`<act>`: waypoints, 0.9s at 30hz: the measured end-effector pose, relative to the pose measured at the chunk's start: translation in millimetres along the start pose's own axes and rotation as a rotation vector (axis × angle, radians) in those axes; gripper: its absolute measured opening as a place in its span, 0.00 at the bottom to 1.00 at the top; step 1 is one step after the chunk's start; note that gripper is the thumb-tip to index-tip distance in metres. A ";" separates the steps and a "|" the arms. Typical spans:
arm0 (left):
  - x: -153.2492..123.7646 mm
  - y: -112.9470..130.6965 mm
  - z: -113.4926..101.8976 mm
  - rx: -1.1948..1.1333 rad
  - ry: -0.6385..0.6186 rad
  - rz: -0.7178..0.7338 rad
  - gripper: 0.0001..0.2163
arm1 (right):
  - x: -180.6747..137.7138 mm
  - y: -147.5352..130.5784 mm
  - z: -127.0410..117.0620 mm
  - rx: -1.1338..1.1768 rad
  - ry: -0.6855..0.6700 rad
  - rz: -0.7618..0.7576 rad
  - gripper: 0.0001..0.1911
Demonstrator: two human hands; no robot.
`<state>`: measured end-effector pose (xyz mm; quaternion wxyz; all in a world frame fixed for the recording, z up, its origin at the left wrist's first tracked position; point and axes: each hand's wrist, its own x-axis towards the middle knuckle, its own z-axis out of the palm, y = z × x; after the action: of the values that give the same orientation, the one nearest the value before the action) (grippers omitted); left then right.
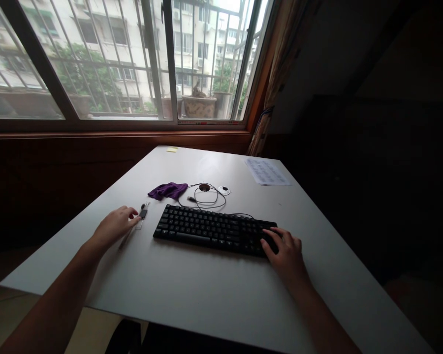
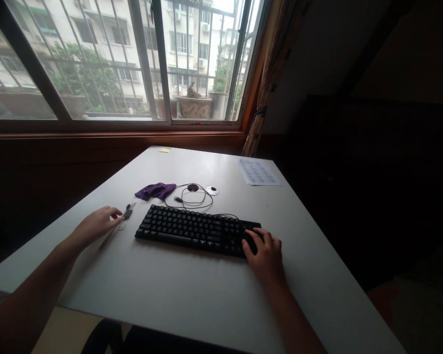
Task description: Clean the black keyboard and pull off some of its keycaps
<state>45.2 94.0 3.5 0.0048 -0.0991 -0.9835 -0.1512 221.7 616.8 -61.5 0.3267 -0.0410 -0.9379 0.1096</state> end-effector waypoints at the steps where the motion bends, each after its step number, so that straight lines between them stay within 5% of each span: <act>1: -2.0 -3.3 2.2 -0.007 -0.016 -0.007 0.18 | 0.8 1.6 0.5 0.003 0.008 0.001 0.19; 13: 5.1 -6.5 9.9 0.036 0.006 -0.132 0.14 | 11.2 -20.8 -13.4 0.051 -0.027 -0.140 0.20; 20: 11.7 -5.4 9.9 -0.021 -0.057 -0.245 0.18 | 10.3 -22.4 -9.1 0.104 -0.083 -0.146 0.18; 27: 16.3 -14.8 14.7 -0.174 -0.067 -0.181 0.27 | 8.8 -9.3 -6.6 0.133 -0.062 -0.095 0.17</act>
<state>26.6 87.8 -14.3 -0.0503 -0.0148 -0.9712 -0.2326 218.9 610.3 -49.0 0.3041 0.0286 -0.9391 0.1574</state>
